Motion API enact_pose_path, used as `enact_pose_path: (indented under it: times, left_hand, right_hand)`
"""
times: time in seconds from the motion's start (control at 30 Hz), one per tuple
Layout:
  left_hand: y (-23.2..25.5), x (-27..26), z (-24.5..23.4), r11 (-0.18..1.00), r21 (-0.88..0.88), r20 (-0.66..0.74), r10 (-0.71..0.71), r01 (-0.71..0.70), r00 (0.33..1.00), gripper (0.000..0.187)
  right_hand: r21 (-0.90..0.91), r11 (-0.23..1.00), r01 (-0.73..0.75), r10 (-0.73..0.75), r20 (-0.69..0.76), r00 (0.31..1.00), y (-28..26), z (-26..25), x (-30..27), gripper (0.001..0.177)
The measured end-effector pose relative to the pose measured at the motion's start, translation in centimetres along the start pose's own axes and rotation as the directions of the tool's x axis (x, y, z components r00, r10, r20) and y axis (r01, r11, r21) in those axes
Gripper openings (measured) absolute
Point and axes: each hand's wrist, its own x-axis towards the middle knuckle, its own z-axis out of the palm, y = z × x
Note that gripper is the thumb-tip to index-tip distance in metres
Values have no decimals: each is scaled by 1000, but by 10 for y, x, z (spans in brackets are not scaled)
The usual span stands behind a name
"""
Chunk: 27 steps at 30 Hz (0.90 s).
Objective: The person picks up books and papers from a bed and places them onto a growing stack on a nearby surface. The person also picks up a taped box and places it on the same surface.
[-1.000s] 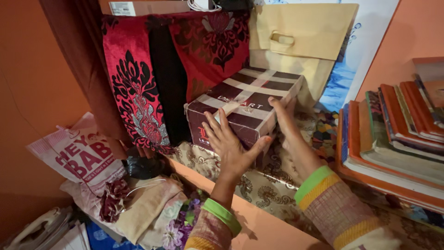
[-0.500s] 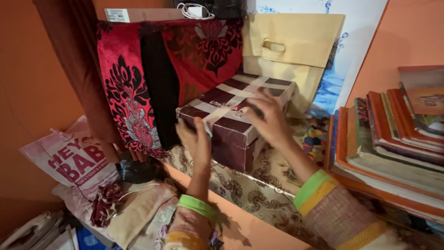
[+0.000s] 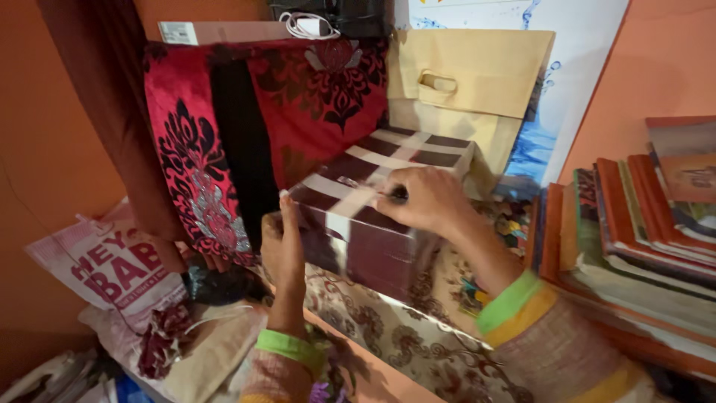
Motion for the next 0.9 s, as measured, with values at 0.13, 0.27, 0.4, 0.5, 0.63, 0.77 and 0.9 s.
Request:
enact_pose_path:
  times: [0.13,0.27,0.4,0.5,0.63,0.77,0.9]
  left_hand:
    - [11,18,-19,982,186,59,21,-31,998,66]
    - [25,32,-36,889,381,91,235,-252,968,58]
    - [34,43,-42,861,321,47,400,-393,915,40]
    - [31,56,-39,857,117,22,503,-502,864,32]
    - [31,69,-33,781,135,-15,617,-610,787,31]
    - [51,70,-30,830,102,15,550,-549,835,34]
    - [64,72,-19,873,243,91,414,-423,906,39]
  right_hand:
    - [-197,968,-155,194,197,961,-27,-14,10,43]
    - [-203,977,-67,124,279,952,-70,-11,21,58]
    - [-107,993,51,-14,324,946,-108,4,26,74]
    - [-231,969,85,32,463,886,-118,27,45,93]
    - [-113,978,178,-126,362,923,-102,82,82,103]
    - [-150,972,178,-105,403,909,-90,104,100,106]
    - [-121,985,125,-71,380,922,-92,94,94,108]
